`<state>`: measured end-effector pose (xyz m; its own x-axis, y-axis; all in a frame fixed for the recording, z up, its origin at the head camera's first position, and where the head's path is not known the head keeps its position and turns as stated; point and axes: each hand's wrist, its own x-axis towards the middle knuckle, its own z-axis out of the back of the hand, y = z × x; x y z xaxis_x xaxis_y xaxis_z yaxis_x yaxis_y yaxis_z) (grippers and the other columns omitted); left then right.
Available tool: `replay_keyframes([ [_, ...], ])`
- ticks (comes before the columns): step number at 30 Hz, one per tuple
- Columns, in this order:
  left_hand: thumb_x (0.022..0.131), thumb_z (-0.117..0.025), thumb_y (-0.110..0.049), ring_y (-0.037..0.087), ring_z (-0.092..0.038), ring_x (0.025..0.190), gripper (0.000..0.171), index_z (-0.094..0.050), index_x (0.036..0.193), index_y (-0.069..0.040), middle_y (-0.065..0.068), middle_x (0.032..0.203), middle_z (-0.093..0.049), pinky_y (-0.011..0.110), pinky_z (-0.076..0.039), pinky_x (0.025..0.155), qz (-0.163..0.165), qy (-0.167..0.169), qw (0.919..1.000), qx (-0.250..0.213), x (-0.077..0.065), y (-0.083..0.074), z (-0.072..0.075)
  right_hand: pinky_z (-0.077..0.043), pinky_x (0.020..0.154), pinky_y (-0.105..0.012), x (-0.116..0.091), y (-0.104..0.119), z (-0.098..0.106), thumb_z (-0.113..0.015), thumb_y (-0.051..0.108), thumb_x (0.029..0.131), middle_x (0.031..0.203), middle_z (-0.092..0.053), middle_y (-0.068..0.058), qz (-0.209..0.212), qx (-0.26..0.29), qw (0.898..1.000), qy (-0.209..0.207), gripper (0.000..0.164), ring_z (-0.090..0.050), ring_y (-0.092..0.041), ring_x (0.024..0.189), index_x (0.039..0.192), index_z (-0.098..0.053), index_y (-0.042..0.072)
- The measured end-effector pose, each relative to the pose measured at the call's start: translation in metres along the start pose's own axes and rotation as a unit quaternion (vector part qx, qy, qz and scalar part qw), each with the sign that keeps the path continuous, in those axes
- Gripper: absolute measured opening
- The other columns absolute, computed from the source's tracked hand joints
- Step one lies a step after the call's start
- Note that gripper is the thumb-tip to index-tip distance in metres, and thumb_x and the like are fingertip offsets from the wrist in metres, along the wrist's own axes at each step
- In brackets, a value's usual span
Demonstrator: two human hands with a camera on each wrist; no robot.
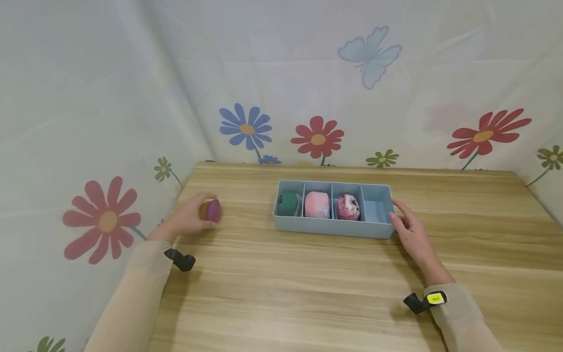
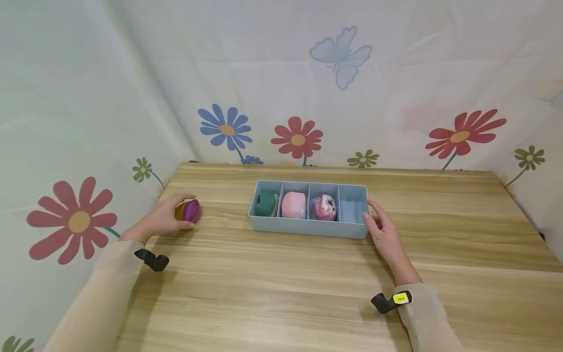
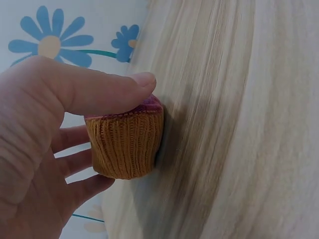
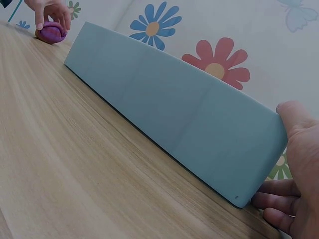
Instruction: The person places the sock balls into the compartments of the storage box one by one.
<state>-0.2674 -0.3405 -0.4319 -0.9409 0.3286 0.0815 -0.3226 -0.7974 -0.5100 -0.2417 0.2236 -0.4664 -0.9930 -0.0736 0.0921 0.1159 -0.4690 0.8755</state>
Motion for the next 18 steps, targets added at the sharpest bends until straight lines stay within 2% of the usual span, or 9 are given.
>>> replay_keyframes([
  [7, 0.067, -0.083, -0.015, 0.038, -0.042, 0.119, 0.077, -0.044, 0.131, 0.000, 0.021, 0.130, -0.046, 0.054, -0.030, 0.100, 0.027, 0.025, 0.9990, -0.023, -0.001, 0.007, -0.002, -0.034, 0.093, -0.056, 0.002, -0.001, -0.001, -0.039, 0.040, 0.099, 0.122, -0.050, -0.033, 0.006, -0.005, 1.000, -0.003, 0.054, -0.046, -0.041, 0.113, 0.147, -0.028, 0.017],
  [12, 0.066, -0.084, -0.016, 0.039, -0.041, 0.120, 0.080, -0.043, 0.132, 0.000, 0.022, 0.131, -0.046, 0.055, -0.027, 0.102, 0.012, 0.040, 0.9989, -0.021, -0.006, 0.015, -0.003, -0.034, 0.093, -0.056, 0.002, -0.003, -0.003, -0.040, 0.039, 0.099, 0.123, -0.049, -0.033, 0.011, -0.002, 1.000, -0.002, 0.054, -0.046, -0.041, 0.113, 0.147, -0.028, 0.017],
  [14, 0.066, -0.084, -0.022, 0.039, -0.041, 0.120, 0.082, -0.042, 0.133, 0.000, 0.022, 0.131, -0.046, 0.055, -0.027, 0.102, 0.016, 0.039, 0.9989, -0.019, -0.006, 0.019, -0.005, -0.034, 0.093, -0.055, 0.002, -0.003, -0.003, -0.039, 0.039, 0.099, 0.123, -0.049, -0.032, 0.009, 0.000, 1.000, -0.002, 0.054, -0.046, -0.040, 0.113, 0.147, -0.027, 0.017],
  [18, 0.068, -0.082, -0.039, 0.035, -0.045, 0.115, 0.087, -0.040, 0.135, -0.003, 0.019, 0.129, -0.047, 0.053, -0.033, 0.098, 0.046, 0.037, 0.9981, -0.021, -0.003, 0.017, -0.012, -0.035, 0.093, -0.054, 0.000, -0.002, -0.002, -0.039, 0.038, 0.099, 0.122, -0.050, -0.032, 0.007, 0.002, 1.000, -0.004, 0.054, -0.047, -0.038, 0.112, 0.147, -0.026, 0.017],
])
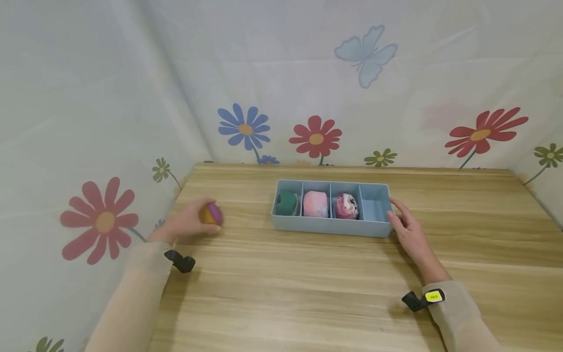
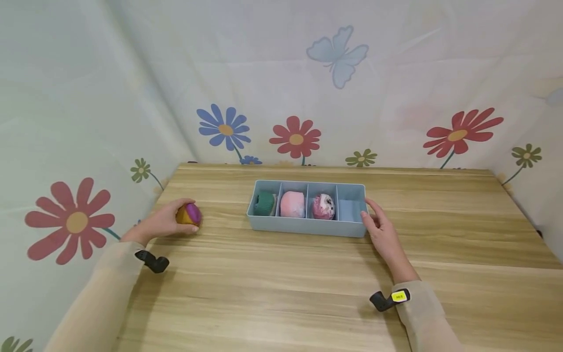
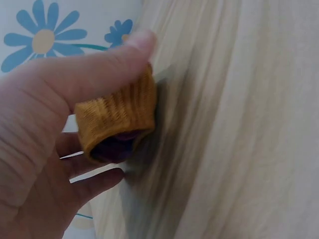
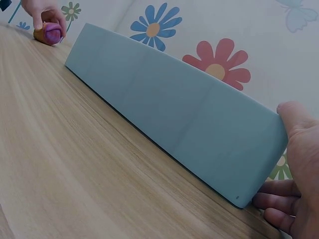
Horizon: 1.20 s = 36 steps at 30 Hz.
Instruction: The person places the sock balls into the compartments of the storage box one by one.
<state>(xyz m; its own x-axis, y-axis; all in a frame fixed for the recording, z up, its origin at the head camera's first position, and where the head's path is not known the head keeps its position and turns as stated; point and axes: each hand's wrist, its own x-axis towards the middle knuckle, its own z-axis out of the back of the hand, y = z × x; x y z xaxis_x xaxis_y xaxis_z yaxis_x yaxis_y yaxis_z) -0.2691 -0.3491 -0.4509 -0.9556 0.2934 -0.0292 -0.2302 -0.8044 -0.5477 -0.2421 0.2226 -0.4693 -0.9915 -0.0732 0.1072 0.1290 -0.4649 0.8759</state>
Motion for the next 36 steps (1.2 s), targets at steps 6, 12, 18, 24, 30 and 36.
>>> replay_keyframes([
  [6, 0.071, -0.079, -0.042, 0.033, -0.047, 0.112, 0.084, -0.040, 0.135, -0.004, 0.018, 0.128, -0.047, 0.051, -0.038, 0.095, 0.026, -0.010, 0.9996, -0.005, 0.002, -0.009, -0.006, -0.034, 0.093, -0.055, -0.001, 0.001, 0.001, -0.039, 0.039, 0.099, 0.123, -0.050, -0.032, -0.004, 0.000, 1.000, 0.000, 0.054, -0.046, -0.039, 0.113, 0.147, -0.026, 0.018],
  [12, 0.071, -0.080, -0.037, 0.034, -0.045, 0.116, 0.082, -0.041, 0.135, -0.003, 0.019, 0.130, -0.047, 0.051, -0.034, 0.098, 0.024, -0.019, 0.9995, -0.002, 0.005, -0.015, -0.004, -0.032, 0.095, -0.058, 0.000, -0.003, 0.001, -0.039, 0.041, 0.098, 0.123, -0.048, -0.033, -0.005, 0.007, 1.000, 0.002, 0.055, -0.044, -0.042, 0.115, 0.147, -0.026, 0.019],
  [18, 0.072, -0.080, -0.031, 0.036, -0.043, 0.119, 0.079, -0.042, 0.135, -0.004, 0.018, 0.131, -0.046, 0.053, -0.033, 0.099, 0.003, -0.031, 0.9995, 0.003, 0.008, -0.024, 0.001, -0.034, 0.093, -0.054, 0.000, -0.001, 0.001, -0.039, 0.039, 0.099, 0.122, -0.050, -0.032, -0.001, 0.005, 1.000, -0.003, 0.054, -0.046, -0.038, 0.113, 0.147, -0.026, 0.018],
  [24, 0.072, -0.080, -0.029, 0.035, -0.044, 0.118, 0.077, -0.043, 0.135, -0.003, 0.018, 0.131, -0.047, 0.051, -0.034, 0.099, -0.012, -0.030, 0.9992, 0.025, 0.009, -0.043, 0.004, -0.036, 0.091, -0.052, 0.000, 0.003, 0.001, -0.040, 0.036, 0.099, 0.121, -0.051, -0.032, 0.008, 0.002, 1.000, -0.008, 0.053, -0.048, -0.038, 0.111, 0.147, -0.028, 0.018],
  [30, 0.071, -0.080, -0.024, 0.035, -0.044, 0.118, 0.079, -0.041, 0.136, -0.002, 0.019, 0.132, -0.046, 0.050, -0.035, 0.099, -0.019, -0.029, 0.9991, 0.026, 0.014, -0.062, 0.005, -0.037, 0.091, -0.051, 0.000, 0.002, 0.001, -0.041, 0.036, 0.099, 0.122, -0.051, -0.031, 0.009, -0.001, 1.000, -0.007, 0.053, -0.048, -0.037, 0.111, 0.147, -0.028, 0.017],
  [36, 0.070, -0.081, -0.025, 0.034, -0.047, 0.114, 0.084, -0.037, 0.138, 0.000, 0.019, 0.131, -0.046, 0.049, -0.039, 0.095, -0.020, -0.034, 0.9992, 0.011, 0.021, -0.080, 0.004, -0.036, 0.091, -0.052, 0.000, 0.000, 0.001, -0.040, 0.038, 0.099, 0.121, -0.052, -0.031, 0.006, 0.004, 1.000, -0.006, 0.054, -0.048, -0.038, 0.111, 0.146, -0.029, 0.016],
])
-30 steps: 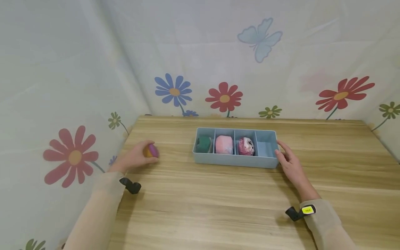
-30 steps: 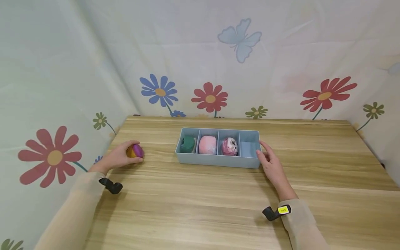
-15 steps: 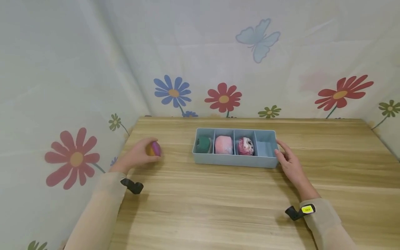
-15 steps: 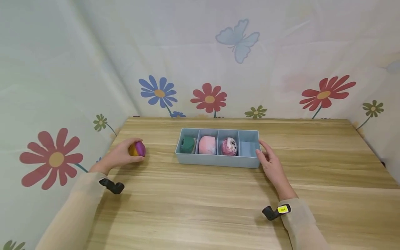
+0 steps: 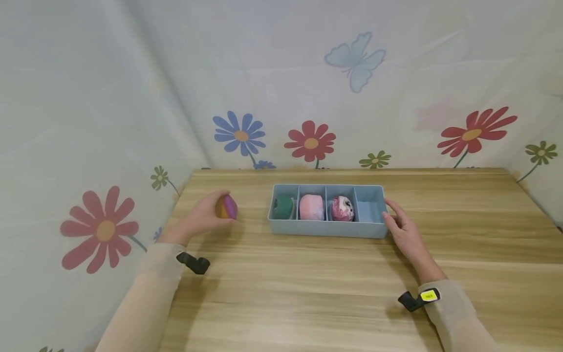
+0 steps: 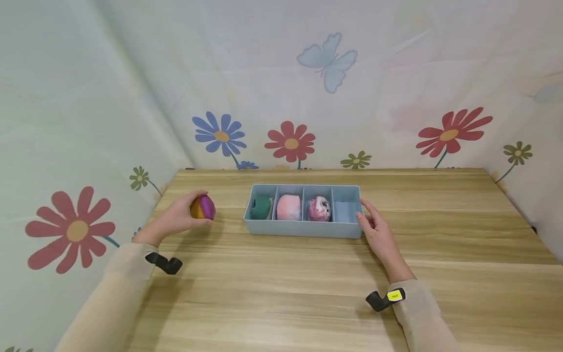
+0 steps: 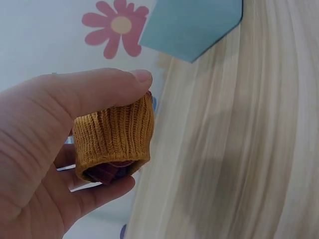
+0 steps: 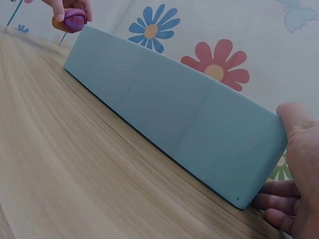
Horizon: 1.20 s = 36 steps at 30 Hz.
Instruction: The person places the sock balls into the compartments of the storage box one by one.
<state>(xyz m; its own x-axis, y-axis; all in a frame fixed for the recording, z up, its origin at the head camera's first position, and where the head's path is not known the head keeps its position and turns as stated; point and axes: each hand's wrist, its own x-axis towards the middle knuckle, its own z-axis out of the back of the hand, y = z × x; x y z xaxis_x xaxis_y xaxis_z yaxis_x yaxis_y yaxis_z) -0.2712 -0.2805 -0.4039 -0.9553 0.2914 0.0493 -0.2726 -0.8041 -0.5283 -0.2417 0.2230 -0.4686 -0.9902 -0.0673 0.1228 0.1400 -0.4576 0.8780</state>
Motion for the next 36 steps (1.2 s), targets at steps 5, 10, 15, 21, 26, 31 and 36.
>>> replay_keyframes([
  [5, 0.070, -0.081, -0.023, 0.033, -0.049, 0.110, 0.083, -0.037, 0.137, 0.000, 0.019, 0.127, -0.049, 0.049, -0.043, 0.091, -0.010, -0.006, 0.9999, -0.006, 0.006, -0.010, -0.003, -0.035, 0.093, -0.053, 0.000, -0.003, -0.001, -0.040, 0.040, 0.098, 0.123, -0.051, -0.030, -0.001, 0.001, 1.000, 0.004, 0.054, -0.047, -0.038, 0.113, 0.146, -0.029, 0.017],
  [10, 0.071, -0.080, -0.024, 0.033, -0.050, 0.109, 0.081, -0.038, 0.137, -0.003, 0.018, 0.126, -0.049, 0.049, -0.045, 0.088, -0.021, -0.013, 0.9997, -0.007, 0.014, -0.018, -0.007, -0.036, 0.092, -0.051, 0.002, -0.005, -0.001, -0.041, 0.038, 0.099, 0.120, -0.052, -0.030, 0.010, 0.011, 1.000, -0.001, 0.054, -0.048, -0.037, 0.111, 0.146, -0.029, 0.016],
  [15, 0.073, -0.079, -0.028, 0.029, -0.050, 0.107, 0.079, -0.038, 0.137, -0.008, 0.014, 0.125, -0.050, 0.046, -0.047, 0.085, -0.025, -0.011, 0.9996, -0.011, 0.019, -0.026, -0.009, -0.037, 0.091, -0.051, 0.003, -0.004, -0.001, -0.041, 0.035, 0.099, 0.120, -0.052, -0.032, 0.015, 0.013, 1.000, -0.001, 0.053, -0.049, -0.038, 0.110, 0.146, -0.030, 0.014],
  [21, 0.073, -0.078, -0.032, 0.028, -0.051, 0.104, 0.078, -0.039, 0.137, -0.009, 0.012, 0.122, -0.050, 0.044, -0.049, 0.080, -0.027, -0.010, 0.9994, -0.020, 0.024, -0.035, -0.012, -0.036, 0.093, -0.052, 0.001, -0.003, -0.001, -0.041, 0.038, 0.099, 0.122, -0.051, -0.031, 0.000, 0.010, 1.000, 0.002, 0.054, -0.047, -0.038, 0.113, 0.146, -0.029, 0.017],
  [26, 0.073, -0.079, -0.032, 0.027, -0.050, 0.105, 0.078, -0.040, 0.137, -0.009, 0.011, 0.122, -0.051, 0.043, -0.049, 0.082, -0.041, -0.014, 0.9989, -0.020, 0.028, -0.043, -0.014, -0.035, 0.094, -0.053, 0.000, -0.002, 0.000, -0.041, 0.038, 0.098, 0.123, -0.051, -0.031, -0.002, 0.013, 1.000, 0.002, 0.054, -0.047, -0.038, 0.114, 0.147, -0.028, 0.017],
  [31, 0.072, -0.079, -0.034, 0.025, -0.050, 0.104, 0.078, -0.041, 0.135, -0.011, 0.009, 0.120, -0.051, 0.041, -0.048, 0.082, -0.057, -0.018, 0.9980, -0.023, 0.032, -0.053, -0.017, -0.035, 0.094, -0.053, 0.001, -0.002, 0.000, -0.041, 0.039, 0.098, 0.124, -0.050, -0.031, -0.003, 0.018, 1.000, 0.002, 0.054, -0.046, -0.038, 0.115, 0.147, -0.028, 0.019],
  [36, 0.070, -0.080, -0.034, 0.025, -0.049, 0.105, 0.079, -0.042, 0.135, -0.010, 0.009, 0.121, -0.050, 0.042, -0.048, 0.083, -0.079, -0.021, 0.9962, -0.031, 0.038, -0.063, -0.021, -0.035, 0.094, -0.052, 0.002, -0.002, 0.000, -0.041, 0.038, 0.099, 0.125, -0.050, -0.031, -0.003, 0.021, 1.000, 0.004, 0.054, -0.046, -0.038, 0.115, 0.147, -0.027, 0.019],
])
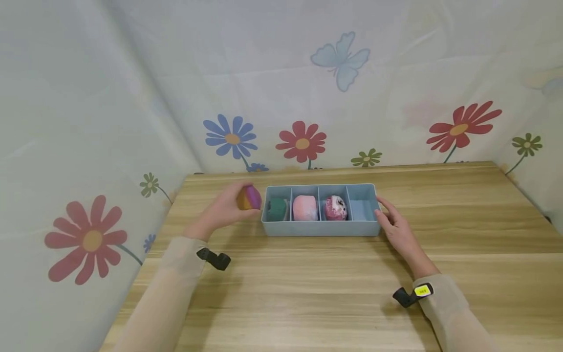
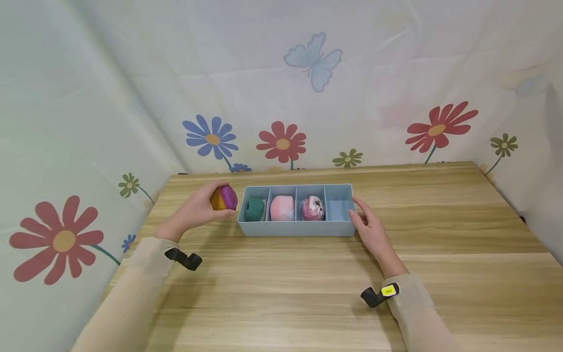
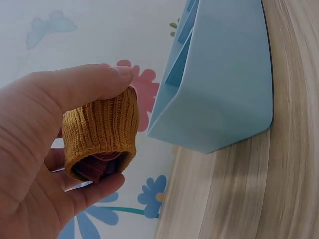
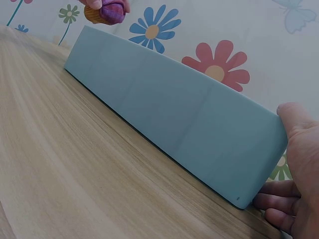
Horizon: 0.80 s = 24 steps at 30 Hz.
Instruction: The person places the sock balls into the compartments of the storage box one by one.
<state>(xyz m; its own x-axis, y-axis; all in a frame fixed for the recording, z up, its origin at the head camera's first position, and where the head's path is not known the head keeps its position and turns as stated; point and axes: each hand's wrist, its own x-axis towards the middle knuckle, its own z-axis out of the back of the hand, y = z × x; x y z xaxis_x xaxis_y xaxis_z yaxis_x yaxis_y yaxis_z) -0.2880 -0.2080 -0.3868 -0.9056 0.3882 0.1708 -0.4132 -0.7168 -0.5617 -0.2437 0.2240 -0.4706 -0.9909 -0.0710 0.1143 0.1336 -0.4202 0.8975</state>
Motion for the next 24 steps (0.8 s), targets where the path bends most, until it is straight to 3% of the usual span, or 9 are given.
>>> replay_keyframes([
  [9, 0.071, -0.078, -0.043, 0.023, -0.048, 0.105, 0.080, -0.041, 0.135, -0.014, 0.006, 0.123, -0.049, 0.040, -0.050, 0.078, -0.012, 0.005, 0.9999, -0.003, 0.009, -0.013, -0.011, -0.034, 0.095, -0.054, -0.001, 0.002, -0.001, -0.041, 0.037, 0.099, 0.126, -0.049, -0.031, -0.004, 0.003, 1.000, 0.003, 0.054, -0.045, -0.038, 0.116, 0.147, -0.027, 0.019],
  [16, 0.073, -0.078, -0.037, 0.021, -0.046, 0.107, 0.078, -0.041, 0.136, -0.011, 0.007, 0.124, -0.048, 0.038, -0.049, 0.081, -0.046, 0.008, 0.9989, -0.006, 0.019, -0.023, -0.019, -0.035, 0.093, -0.052, 0.001, 0.000, 0.000, -0.040, 0.038, 0.099, 0.123, -0.051, -0.031, 0.000, -0.002, 1.000, -0.001, 0.054, -0.046, -0.038, 0.114, 0.147, -0.027, 0.018],
  [24, 0.073, -0.078, -0.036, 0.021, -0.047, 0.106, 0.076, -0.041, 0.134, -0.011, 0.007, 0.123, -0.049, 0.036, -0.050, 0.080, -0.061, 0.016, 0.9980, -0.008, 0.028, -0.043, -0.035, -0.036, 0.094, -0.052, 0.001, 0.000, 0.001, -0.042, 0.037, 0.098, 0.121, -0.052, -0.031, 0.008, -0.001, 1.000, -0.007, 0.053, -0.049, -0.038, 0.112, 0.146, -0.030, 0.018],
])
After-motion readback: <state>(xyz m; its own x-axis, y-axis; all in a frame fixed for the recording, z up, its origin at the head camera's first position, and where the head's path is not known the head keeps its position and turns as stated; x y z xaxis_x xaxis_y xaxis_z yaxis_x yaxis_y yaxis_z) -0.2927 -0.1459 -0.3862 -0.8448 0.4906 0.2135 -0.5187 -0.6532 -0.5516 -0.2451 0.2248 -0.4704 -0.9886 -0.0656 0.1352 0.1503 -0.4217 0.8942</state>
